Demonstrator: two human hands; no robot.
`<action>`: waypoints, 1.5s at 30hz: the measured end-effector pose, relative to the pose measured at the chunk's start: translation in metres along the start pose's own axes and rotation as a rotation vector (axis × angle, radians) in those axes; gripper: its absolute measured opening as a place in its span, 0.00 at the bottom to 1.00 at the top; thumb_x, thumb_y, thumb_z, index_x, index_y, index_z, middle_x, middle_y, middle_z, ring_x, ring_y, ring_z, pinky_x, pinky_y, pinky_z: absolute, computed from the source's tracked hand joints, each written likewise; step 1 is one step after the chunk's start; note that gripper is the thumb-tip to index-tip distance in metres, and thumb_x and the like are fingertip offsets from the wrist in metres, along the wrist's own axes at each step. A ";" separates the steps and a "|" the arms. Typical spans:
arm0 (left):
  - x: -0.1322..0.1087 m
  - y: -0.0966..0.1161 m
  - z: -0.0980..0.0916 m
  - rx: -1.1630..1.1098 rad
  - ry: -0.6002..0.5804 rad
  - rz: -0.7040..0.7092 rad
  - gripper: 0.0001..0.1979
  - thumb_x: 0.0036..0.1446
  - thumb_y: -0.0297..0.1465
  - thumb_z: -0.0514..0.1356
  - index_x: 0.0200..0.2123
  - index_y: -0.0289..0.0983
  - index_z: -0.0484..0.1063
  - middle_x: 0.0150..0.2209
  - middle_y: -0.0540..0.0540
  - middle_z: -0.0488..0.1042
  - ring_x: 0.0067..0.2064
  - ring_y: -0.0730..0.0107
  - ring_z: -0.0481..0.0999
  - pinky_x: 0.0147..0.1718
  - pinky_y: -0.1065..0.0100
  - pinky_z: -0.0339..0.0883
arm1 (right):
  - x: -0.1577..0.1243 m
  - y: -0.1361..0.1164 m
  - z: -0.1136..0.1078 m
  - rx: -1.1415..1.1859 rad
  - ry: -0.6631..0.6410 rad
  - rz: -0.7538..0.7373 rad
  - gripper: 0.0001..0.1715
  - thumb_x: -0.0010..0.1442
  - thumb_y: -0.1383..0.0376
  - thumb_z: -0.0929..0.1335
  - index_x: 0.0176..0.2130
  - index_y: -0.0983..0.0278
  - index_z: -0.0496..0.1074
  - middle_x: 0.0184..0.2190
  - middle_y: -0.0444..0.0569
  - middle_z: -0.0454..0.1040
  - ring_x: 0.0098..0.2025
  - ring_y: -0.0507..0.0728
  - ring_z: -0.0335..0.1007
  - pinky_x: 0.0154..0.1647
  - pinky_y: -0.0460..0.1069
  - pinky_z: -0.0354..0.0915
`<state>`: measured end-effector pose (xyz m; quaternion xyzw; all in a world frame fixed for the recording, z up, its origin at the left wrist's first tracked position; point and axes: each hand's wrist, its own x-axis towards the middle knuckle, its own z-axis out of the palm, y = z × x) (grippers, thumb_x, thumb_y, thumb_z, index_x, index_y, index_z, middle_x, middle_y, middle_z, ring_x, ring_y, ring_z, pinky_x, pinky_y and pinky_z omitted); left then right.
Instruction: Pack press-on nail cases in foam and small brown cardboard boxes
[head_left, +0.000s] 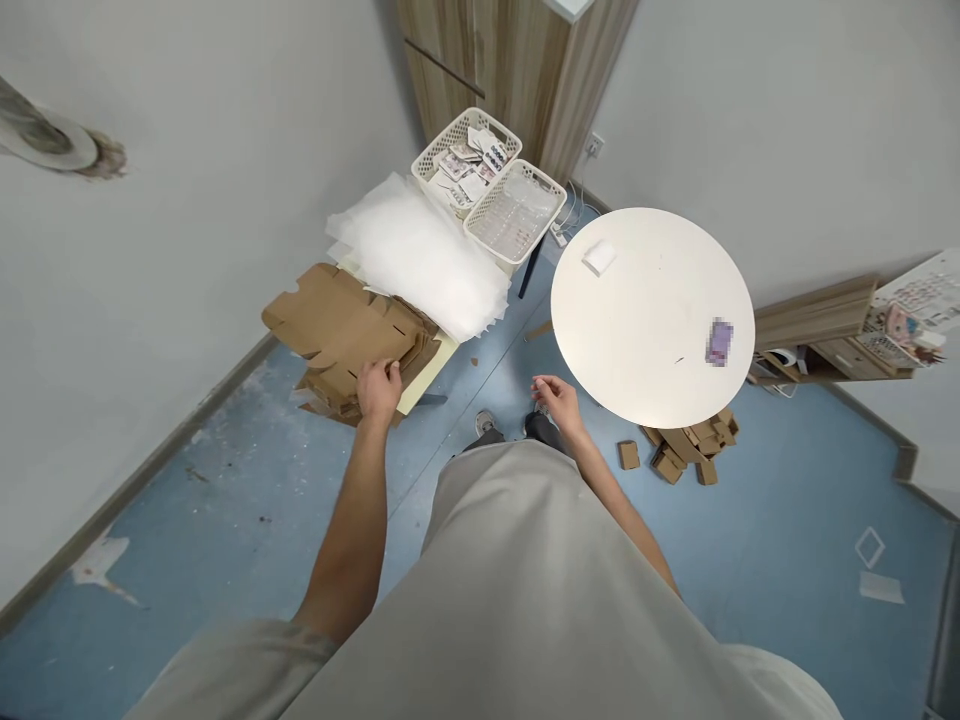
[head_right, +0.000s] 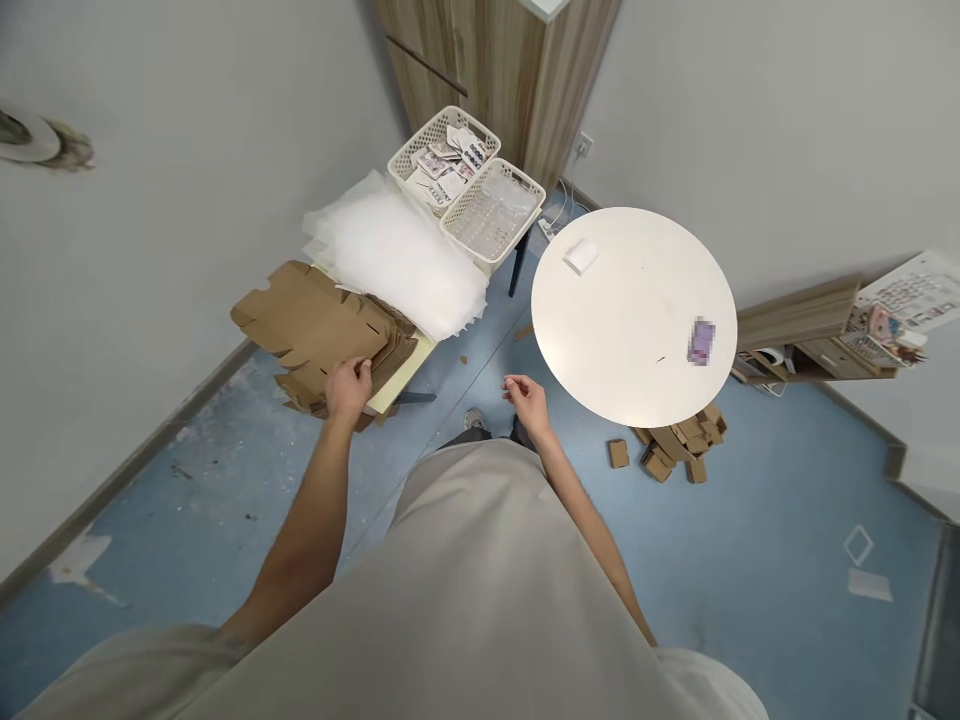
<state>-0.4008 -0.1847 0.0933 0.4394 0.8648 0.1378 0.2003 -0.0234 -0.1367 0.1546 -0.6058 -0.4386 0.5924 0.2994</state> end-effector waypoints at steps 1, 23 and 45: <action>0.000 0.001 -0.001 0.030 -0.007 0.003 0.25 0.74 0.35 0.48 0.58 0.30 0.81 0.56 0.25 0.80 0.60 0.37 0.79 0.64 0.44 0.70 | -0.001 -0.001 0.001 0.001 -0.002 0.000 0.32 0.58 0.39 0.75 0.45 0.62 0.83 0.41 0.53 0.85 0.38 0.58 0.81 0.45 0.54 0.76; -0.047 0.057 -0.093 -0.171 0.541 -0.045 0.26 0.77 0.33 0.47 0.71 0.33 0.71 0.66 0.30 0.78 0.71 0.42 0.75 0.74 0.40 0.65 | 0.023 -0.006 -0.016 0.049 -0.163 0.048 0.28 0.60 0.41 0.76 0.41 0.62 0.82 0.39 0.53 0.85 0.37 0.57 0.81 0.44 0.53 0.76; -0.052 0.421 0.161 0.156 -0.410 1.043 0.44 0.67 0.19 0.50 0.82 0.50 0.57 0.81 0.46 0.59 0.85 0.52 0.47 0.82 0.32 0.34 | 0.100 0.013 -0.251 0.497 0.291 0.180 0.40 0.68 0.30 0.68 0.52 0.61 0.80 0.46 0.56 0.86 0.44 0.62 0.86 0.46 0.54 0.80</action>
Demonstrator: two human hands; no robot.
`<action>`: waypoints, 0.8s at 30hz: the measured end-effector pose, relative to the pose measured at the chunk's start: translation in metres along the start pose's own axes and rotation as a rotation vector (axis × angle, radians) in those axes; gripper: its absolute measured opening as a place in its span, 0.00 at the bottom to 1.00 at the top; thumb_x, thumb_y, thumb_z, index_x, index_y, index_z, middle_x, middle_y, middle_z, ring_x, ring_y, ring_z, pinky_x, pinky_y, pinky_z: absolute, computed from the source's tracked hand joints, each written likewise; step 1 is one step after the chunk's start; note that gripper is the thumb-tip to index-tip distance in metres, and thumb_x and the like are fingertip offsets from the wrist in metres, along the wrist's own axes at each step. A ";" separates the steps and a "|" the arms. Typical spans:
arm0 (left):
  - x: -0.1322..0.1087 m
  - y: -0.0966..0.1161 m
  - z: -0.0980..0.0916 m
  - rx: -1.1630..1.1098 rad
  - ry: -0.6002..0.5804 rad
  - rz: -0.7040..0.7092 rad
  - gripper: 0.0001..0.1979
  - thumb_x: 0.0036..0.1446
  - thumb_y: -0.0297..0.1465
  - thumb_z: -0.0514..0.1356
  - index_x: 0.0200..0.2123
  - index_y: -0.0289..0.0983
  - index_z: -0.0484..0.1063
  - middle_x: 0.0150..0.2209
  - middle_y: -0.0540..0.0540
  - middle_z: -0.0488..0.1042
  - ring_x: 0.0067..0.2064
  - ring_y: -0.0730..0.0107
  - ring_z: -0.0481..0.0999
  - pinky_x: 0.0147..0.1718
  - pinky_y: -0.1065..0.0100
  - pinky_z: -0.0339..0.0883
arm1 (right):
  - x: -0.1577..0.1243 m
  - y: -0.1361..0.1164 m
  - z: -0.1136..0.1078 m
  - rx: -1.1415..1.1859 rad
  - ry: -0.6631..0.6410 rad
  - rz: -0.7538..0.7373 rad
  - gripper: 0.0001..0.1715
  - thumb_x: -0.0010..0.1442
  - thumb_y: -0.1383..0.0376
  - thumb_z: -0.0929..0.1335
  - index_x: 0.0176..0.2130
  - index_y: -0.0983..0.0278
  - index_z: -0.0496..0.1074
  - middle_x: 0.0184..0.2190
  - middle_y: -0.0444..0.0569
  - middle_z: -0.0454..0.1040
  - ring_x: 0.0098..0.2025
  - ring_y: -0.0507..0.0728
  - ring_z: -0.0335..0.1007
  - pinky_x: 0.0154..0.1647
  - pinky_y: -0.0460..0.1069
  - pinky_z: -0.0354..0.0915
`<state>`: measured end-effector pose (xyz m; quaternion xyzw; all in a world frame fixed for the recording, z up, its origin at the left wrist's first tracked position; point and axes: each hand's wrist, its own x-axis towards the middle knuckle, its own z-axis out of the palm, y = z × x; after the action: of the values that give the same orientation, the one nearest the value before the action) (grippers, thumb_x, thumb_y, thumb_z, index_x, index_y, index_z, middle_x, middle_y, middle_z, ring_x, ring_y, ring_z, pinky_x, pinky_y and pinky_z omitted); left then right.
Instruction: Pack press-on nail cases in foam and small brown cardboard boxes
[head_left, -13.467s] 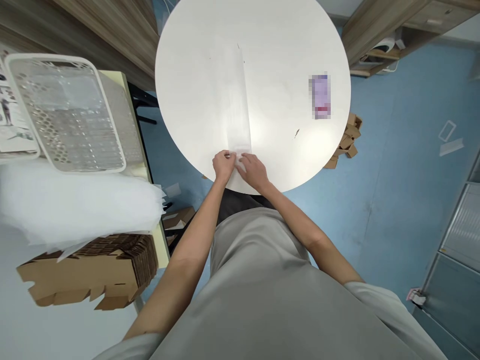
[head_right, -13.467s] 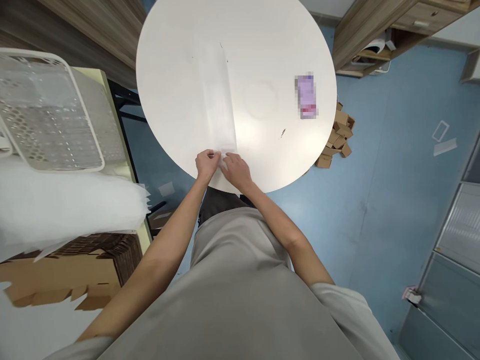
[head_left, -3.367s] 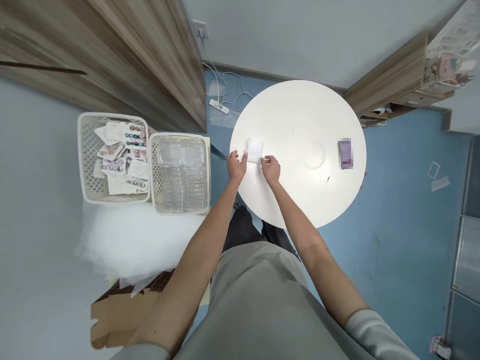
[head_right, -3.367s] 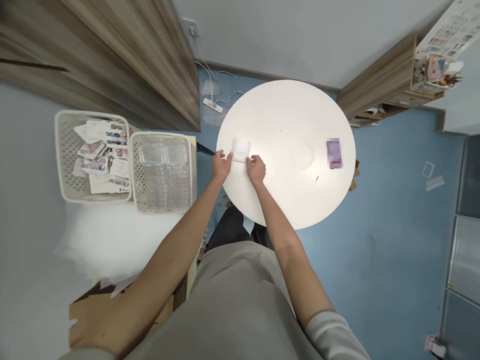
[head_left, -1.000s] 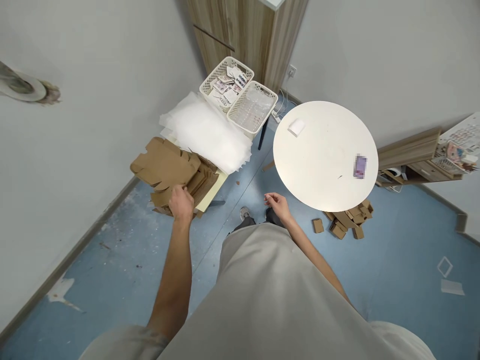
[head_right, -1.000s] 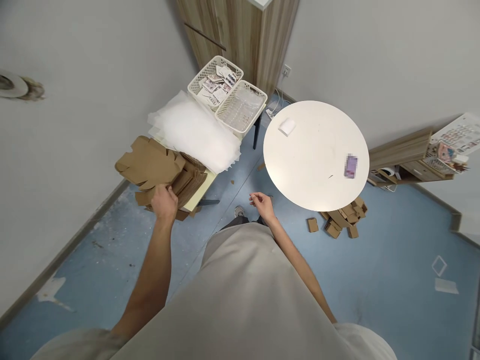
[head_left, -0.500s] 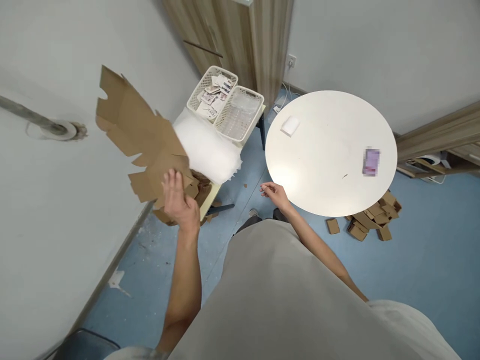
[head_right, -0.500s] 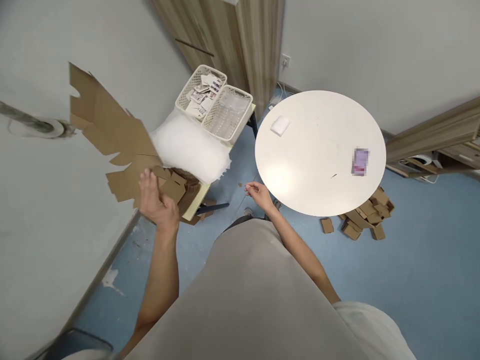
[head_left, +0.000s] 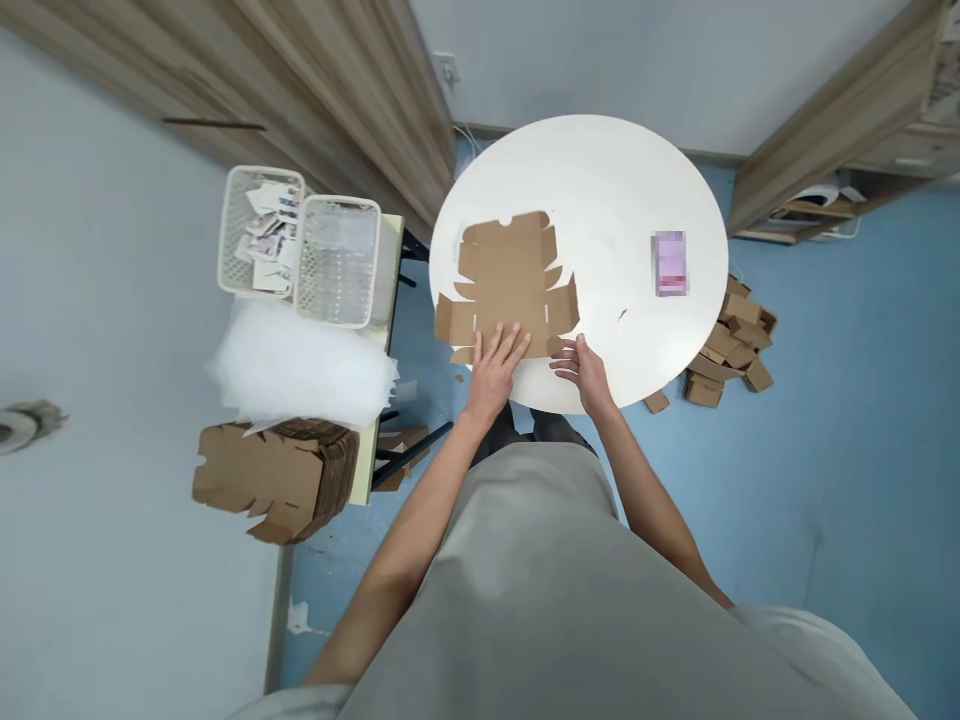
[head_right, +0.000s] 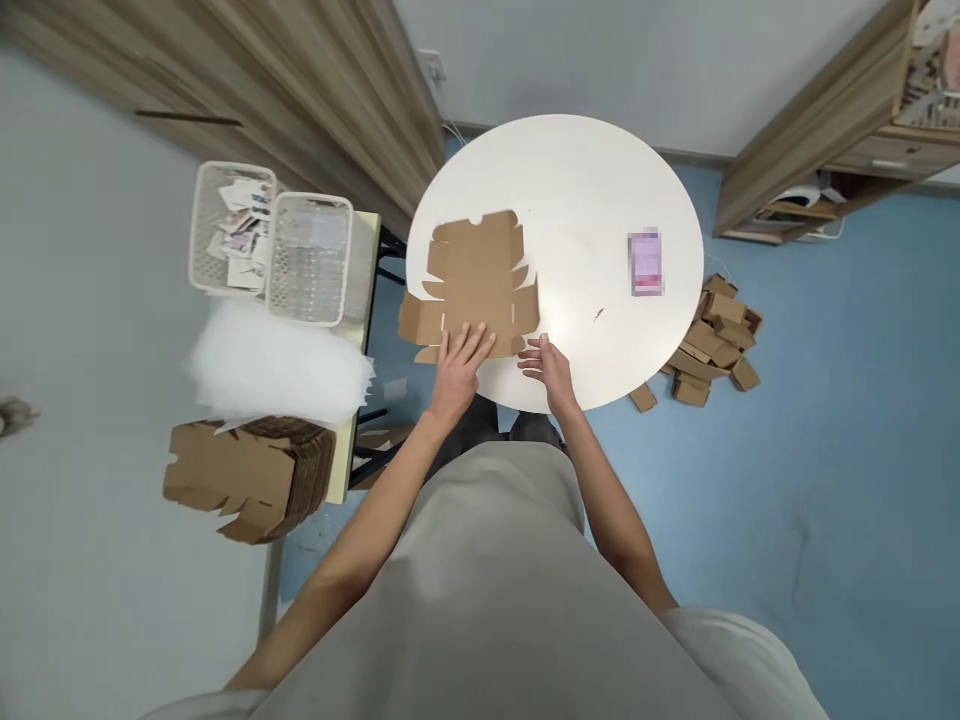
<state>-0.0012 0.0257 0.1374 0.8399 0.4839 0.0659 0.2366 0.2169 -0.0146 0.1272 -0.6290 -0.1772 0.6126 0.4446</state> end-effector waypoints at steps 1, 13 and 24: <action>0.010 0.000 0.012 0.004 -0.056 0.025 0.43 0.67 0.19 0.50 0.82 0.49 0.57 0.81 0.45 0.59 0.85 0.51 0.48 0.82 0.31 0.35 | 0.005 0.005 -0.008 -0.006 0.044 0.027 0.38 0.67 0.31 0.71 0.51 0.61 0.79 0.45 0.56 0.86 0.44 0.62 0.86 0.44 0.53 0.80; 0.024 -0.018 0.125 -0.111 -0.359 0.026 0.31 0.69 0.22 0.56 0.72 0.40 0.74 0.81 0.33 0.59 0.83 0.43 0.55 0.78 0.35 0.55 | 0.043 0.055 -0.040 -0.453 0.398 -0.023 0.22 0.69 0.51 0.70 0.55 0.61 0.77 0.43 0.53 0.84 0.40 0.61 0.81 0.50 0.57 0.77; 0.067 -0.065 0.117 -0.524 0.095 -0.653 0.49 0.63 0.31 0.71 0.81 0.33 0.54 0.61 0.29 0.74 0.62 0.47 0.78 0.65 0.48 0.72 | 0.119 0.046 0.010 -0.826 0.159 -0.175 0.41 0.72 0.53 0.69 0.77 0.63 0.60 0.82 0.70 0.49 0.53 0.71 0.81 0.65 0.72 0.73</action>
<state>0.0226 0.0703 -0.0030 0.5500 0.7019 0.1470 0.4280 0.2154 0.0552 0.0193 -0.7821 -0.4255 0.3997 0.2179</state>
